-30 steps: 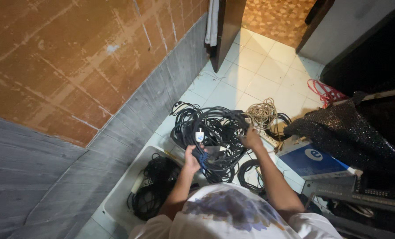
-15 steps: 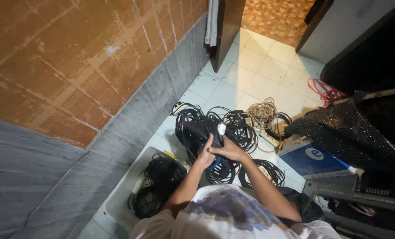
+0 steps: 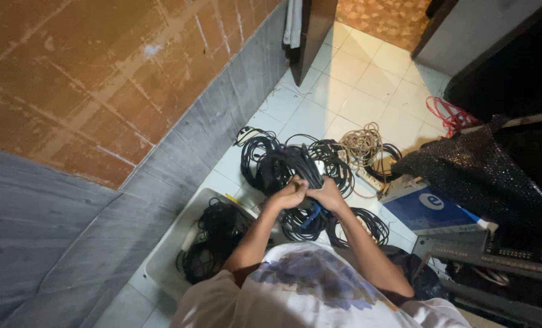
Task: The person coils several black cables by hand and places them inside a white plastic bin on the floor.
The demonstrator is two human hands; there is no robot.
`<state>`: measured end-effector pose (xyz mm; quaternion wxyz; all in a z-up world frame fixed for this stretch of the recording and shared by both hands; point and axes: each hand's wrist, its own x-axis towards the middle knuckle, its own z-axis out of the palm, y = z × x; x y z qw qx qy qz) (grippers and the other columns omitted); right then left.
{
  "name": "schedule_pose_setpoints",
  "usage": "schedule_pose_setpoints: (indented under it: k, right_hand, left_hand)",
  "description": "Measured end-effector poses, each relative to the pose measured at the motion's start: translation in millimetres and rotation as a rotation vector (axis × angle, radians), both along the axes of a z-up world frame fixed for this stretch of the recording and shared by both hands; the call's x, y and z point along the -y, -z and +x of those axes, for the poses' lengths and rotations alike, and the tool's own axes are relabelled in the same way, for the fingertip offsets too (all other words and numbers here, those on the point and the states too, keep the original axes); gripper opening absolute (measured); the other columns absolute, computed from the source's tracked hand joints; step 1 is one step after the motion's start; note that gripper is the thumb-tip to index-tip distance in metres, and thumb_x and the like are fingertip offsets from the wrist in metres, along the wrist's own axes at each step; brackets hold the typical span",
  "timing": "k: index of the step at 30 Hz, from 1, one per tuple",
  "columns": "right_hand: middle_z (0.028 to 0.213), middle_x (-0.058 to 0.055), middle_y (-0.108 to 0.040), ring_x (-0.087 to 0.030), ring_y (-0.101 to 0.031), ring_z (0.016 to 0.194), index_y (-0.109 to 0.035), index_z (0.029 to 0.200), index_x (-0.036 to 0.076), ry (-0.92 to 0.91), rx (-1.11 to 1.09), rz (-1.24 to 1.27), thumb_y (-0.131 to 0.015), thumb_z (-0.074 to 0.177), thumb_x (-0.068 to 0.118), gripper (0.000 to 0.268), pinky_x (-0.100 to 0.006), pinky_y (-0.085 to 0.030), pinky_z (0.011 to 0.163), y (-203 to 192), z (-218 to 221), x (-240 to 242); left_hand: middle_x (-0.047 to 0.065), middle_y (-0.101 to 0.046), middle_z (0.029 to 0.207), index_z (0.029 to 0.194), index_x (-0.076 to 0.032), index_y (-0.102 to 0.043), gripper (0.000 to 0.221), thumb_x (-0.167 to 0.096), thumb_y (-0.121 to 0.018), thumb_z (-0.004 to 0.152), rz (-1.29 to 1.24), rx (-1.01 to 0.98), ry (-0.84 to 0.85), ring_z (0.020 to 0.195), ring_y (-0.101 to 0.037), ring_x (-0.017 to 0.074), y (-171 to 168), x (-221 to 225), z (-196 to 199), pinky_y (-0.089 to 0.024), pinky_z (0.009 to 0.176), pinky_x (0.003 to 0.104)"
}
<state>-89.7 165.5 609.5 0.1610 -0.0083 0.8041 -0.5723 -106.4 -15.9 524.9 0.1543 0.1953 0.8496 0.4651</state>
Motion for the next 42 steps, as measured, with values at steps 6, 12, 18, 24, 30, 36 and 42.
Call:
schedule_pose_setpoints:
  k: [6, 12, 18, 24, 30, 36, 42]
  right_hand:
    - [0.083, -0.008, -0.072, -0.015, -0.067, 0.072, -0.07, 0.098, -0.004, 0.077, 0.04, -0.272, -0.077, 0.077, 0.016, 0.029, -0.029, -0.053, 0.067, 6, 17, -29]
    - [0.08, -0.01, -0.066, -0.019, -0.064, 0.067, -0.066, 0.102, -0.004, 0.083, 0.115, -0.544, -0.072, 0.075, 0.011, 0.031, -0.031, -0.051, 0.063, 0, 29, -64]
    - [0.079, -0.012, -0.062, -0.021, -0.06, 0.066, -0.058, 0.111, -0.007, -0.006, 0.108, -0.899, -0.072, 0.07, 0.013, 0.048, -0.039, -0.054, 0.069, -19, 33, -73]
    - [0.074, -0.009, -0.055, -0.023, -0.057, 0.064, -0.055, 0.115, -0.006, -0.115, 0.074, -0.945, -0.075, 0.07, 0.015, 0.053, -0.042, -0.053, 0.07, -54, 29, -66]
    - [0.072, -0.01, -0.054, -0.022, -0.055, 0.062, -0.056, 0.115, -0.006, -0.185, 0.094, -1.042, -0.079, 0.069, 0.017, 0.056, -0.041, -0.051, 0.067, -81, 32, -58]
    - [0.075, -0.009, -0.053, -0.022, -0.055, 0.064, -0.055, 0.114, -0.005, -0.224, 0.17, -1.171, -0.081, 0.07, 0.018, 0.056, -0.041, -0.05, 0.067, -62, 27, -50]
    - [0.076, -0.008, -0.053, -0.021, -0.056, 0.065, -0.054, 0.119, -0.004, -0.218, 0.316, -1.253, -0.081, 0.07, 0.016, 0.059, -0.041, -0.049, 0.07, -37, 24, -49]
  left_hand:
    - [0.012, -0.076, 0.118, 0.115, -0.005, -0.075, 0.04, -0.039, -0.068, 0.095, 0.495, 0.099, -0.317, 0.111, -0.07, 0.0236, -24, 28, 15, -0.054, 0.097, 0.033]
    - [0.023, -0.066, 0.121, 0.134, 0.001, -0.056, 0.076, -0.04, -0.088, 0.079, 0.244, -0.056, -0.895, 0.111, -0.065, 0.0329, 34, 68, 18, -0.051, 0.096, 0.041]
    - [0.018, -0.063, 0.139, 0.143, 0.0, -0.051, 0.09, -0.058, -0.076, 0.079, 0.51, 0.449, -0.872, 0.127, -0.06, 0.0298, 47, 78, 20, -0.044, 0.109, 0.043]
    - [0.013, -0.051, 0.155, 0.151, -0.001, -0.045, 0.087, -0.065, -0.057, 0.093, 1.187, 0.894, -0.498, 0.143, -0.048, 0.0292, 51, 82, 30, -0.035, 0.12, 0.046]
    - [0.014, -0.047, 0.159, 0.155, -0.002, -0.042, 0.098, -0.076, -0.047, 0.09, 1.357, 0.802, -0.296, 0.146, -0.043, 0.0305, 50, 76, 33, -0.031, 0.122, 0.047]
    - [0.014, -0.05, 0.155, 0.152, -0.005, -0.045, 0.107, -0.084, -0.048, 0.081, 1.408, 0.976, -0.485, 0.143, -0.045, 0.0335, 48, 79, 24, -0.031, 0.12, 0.052]
    - [0.016, -0.049, 0.155, 0.153, -0.005, -0.044, 0.116, -0.09, -0.05, 0.074, 1.413, 0.968, -0.417, 0.143, -0.046, 0.0359, 49, 90, 27, -0.032, 0.121, 0.054]
